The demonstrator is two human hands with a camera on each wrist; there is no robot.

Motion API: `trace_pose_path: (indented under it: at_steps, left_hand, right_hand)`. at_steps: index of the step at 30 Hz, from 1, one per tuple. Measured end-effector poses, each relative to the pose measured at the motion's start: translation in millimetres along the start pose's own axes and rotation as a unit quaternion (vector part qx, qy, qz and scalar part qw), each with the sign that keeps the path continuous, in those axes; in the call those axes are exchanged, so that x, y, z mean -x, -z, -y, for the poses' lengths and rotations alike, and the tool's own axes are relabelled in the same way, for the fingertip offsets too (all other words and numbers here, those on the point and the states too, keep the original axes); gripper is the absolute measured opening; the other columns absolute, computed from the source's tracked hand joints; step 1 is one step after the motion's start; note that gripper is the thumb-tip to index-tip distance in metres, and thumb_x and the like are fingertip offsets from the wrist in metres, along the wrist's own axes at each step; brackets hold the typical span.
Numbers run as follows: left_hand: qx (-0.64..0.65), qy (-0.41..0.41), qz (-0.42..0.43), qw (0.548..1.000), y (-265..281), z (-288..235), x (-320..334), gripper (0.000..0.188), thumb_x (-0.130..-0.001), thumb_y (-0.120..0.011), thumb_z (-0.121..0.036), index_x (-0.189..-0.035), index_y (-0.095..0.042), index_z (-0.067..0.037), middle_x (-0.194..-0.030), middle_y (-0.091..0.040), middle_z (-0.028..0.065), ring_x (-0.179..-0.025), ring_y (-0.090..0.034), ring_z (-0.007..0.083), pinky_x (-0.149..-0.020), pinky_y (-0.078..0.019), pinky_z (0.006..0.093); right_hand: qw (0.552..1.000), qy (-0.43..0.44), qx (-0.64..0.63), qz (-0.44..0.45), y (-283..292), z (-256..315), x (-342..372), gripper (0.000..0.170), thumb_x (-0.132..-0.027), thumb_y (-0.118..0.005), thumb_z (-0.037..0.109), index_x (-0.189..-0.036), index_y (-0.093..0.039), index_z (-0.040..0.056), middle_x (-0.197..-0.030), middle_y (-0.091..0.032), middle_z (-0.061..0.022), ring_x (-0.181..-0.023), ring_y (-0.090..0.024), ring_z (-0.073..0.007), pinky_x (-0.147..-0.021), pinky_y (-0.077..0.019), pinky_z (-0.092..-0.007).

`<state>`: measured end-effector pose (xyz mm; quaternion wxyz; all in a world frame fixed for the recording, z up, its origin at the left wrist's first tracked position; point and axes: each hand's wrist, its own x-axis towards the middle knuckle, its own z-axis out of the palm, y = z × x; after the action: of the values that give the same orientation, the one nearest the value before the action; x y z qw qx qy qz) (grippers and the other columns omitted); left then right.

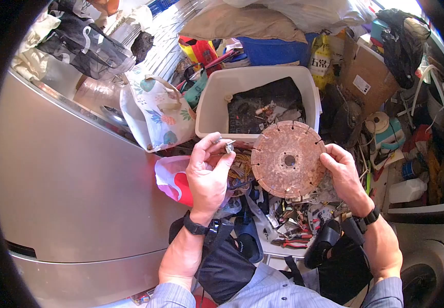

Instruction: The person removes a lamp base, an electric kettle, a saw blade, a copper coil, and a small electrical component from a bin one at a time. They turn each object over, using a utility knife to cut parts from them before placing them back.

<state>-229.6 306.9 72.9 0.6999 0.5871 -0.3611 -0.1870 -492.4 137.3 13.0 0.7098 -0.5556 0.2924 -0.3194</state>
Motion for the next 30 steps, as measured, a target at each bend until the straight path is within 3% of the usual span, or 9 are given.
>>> trace_pose_path:
  at_steps: [2, 7, 12, 18, 21, 25, 28, 29, 30]
  left_hand:
    - [-0.091, -0.022, 0.009, 0.996, -1, -3, 3, 0.047, -0.088, -0.074, 0.01, -0.132, -0.06, -0.003, -0.118, -0.071, 0.0099, -0.104, -0.068, 0.0138, -0.091, -0.0576, 0.028]
    - [-0.16, -0.083, 0.016, 0.983, -4, -1, 6, 0.046, -0.087, -0.076, 0.008, -0.129, -0.062, -0.004, -0.114, -0.073, 0.0068, -0.099, -0.069, 0.0124, -0.089, -0.0563, 0.027]
    - [-0.3, -0.182, 0.02, 0.936, -3, -1, 7, 0.045, -0.083, -0.078, 0.008, -0.125, -0.066, -0.005, -0.106, -0.072, 0.0052, -0.092, -0.069, 0.0121, -0.086, -0.0556, 0.0273]
    - [-0.35, -0.232, 0.017, 0.907, -4, 0, 5, 0.047, -0.081, -0.078, 0.009, -0.124, -0.066, -0.005, -0.101, -0.069, 0.0042, -0.087, -0.067, 0.0135, -0.081, -0.0551, 0.0279]
    - [-0.339, -0.22, 0.018, 0.915, -7, -1, 3, 0.046, -0.082, -0.077, 0.009, -0.124, -0.066, -0.006, -0.1, -0.068, 0.0035, -0.088, -0.066, 0.0125, -0.08, -0.0549, 0.028]
    - [-0.09, 0.005, 0.021, 0.996, -14, -2, 7, 0.041, -0.089, -0.073, 0.006, -0.127, -0.062, -0.002, -0.102, -0.066, -0.0002, -0.089, -0.063, 0.008, -0.083, -0.0519, 0.0225]
    - [0.118, 0.172, 0.034, 0.977, 0, 8, -3, 0.038, -0.091, -0.069, 0.003, -0.127, -0.061, -0.001, -0.095, -0.067, 0.0043, -0.081, -0.065, 0.011, -0.075, -0.0536, 0.0248]
    - [0.17, 0.218, 0.038, 0.96, 2, 12, -6, 0.033, -0.093, -0.063, 0.0, -0.126, -0.06, -0.001, -0.095, -0.067, 0.0066, -0.08, -0.067, 0.0153, -0.069, -0.0556, 0.0302]
    - [0.173, 0.221, 0.041, 0.959, 5, 14, -6, 0.033, -0.093, -0.063, 0.0, -0.126, -0.06, -0.001, -0.095, -0.067, 0.0066, -0.08, -0.067, 0.0153, -0.069, -0.0556, 0.0302]
  right_hand:
    - [1.0, -0.008, 0.003, 0.005, 0, 3, 0, 0.016, -0.102, -0.064, 0.016, -0.107, -0.068, 0.0006, -0.092, -0.067, 0.0027, -0.082, -0.058, -0.0056, -0.076, -0.048, -0.0258]
    - [1.0, -0.031, -0.003, 0.004, 3, 1, 1, 0.016, -0.102, -0.064, 0.016, -0.106, -0.068, 0.0004, -0.091, -0.067, 0.0024, -0.08, -0.058, -0.0061, -0.074, -0.0478, -0.0253]
    - [0.999, -0.039, -0.024, 0.005, 2, 3, 2, 0.017, -0.102, -0.063, 0.016, -0.104, -0.068, 0.0004, -0.089, -0.066, 0.0022, -0.079, -0.058, -0.0066, -0.073, -0.0475, -0.0254]
    - [0.998, -0.059, 0.002, -0.003, 4, 1, 2, 0.016, -0.101, -0.063, 0.016, -0.104, -0.068, 0.0005, -0.088, -0.066, 0.0016, -0.079, -0.057, -0.0067, -0.073, -0.0477, -0.0259]
    - [0.998, -0.067, -0.013, 0.009, 7, 0, 2, 0.017, -0.101, -0.063, 0.016, -0.105, -0.068, 0.0004, -0.089, -0.067, 0.0013, -0.08, -0.058, -0.0071, -0.075, -0.0479, -0.0265]
    - [0.998, -0.06, -0.027, 0.005, 7, -4, 3, 0.017, -0.1, -0.063, 0.015, -0.106, -0.069, 0.0003, -0.091, -0.068, 0.0016, -0.082, -0.058, -0.0075, -0.077, -0.0479, -0.0271]
    - [0.996, -0.073, -0.047, 0.013, 7, -3, 4, 0.017, -0.101, -0.063, 0.016, -0.107, -0.07, 0.001, -0.091, -0.068, 0.0021, -0.083, -0.059, -0.0075, -0.078, -0.0479, -0.0267]
    - [0.995, -0.077, -0.063, 0.013, 5, -2, 3, 0.017, -0.101, -0.064, 0.016, -0.107, -0.07, 0.0015, -0.092, -0.068, 0.0023, -0.083, -0.059, -0.0073, -0.078, -0.0479, -0.0265]
    - [0.993, -0.082, -0.079, 0.013, 6, -3, 4, 0.017, -0.101, -0.064, 0.017, -0.108, -0.07, 0.002, -0.092, -0.068, 0.0025, -0.083, -0.059, -0.0071, -0.078, -0.0478, -0.0263]
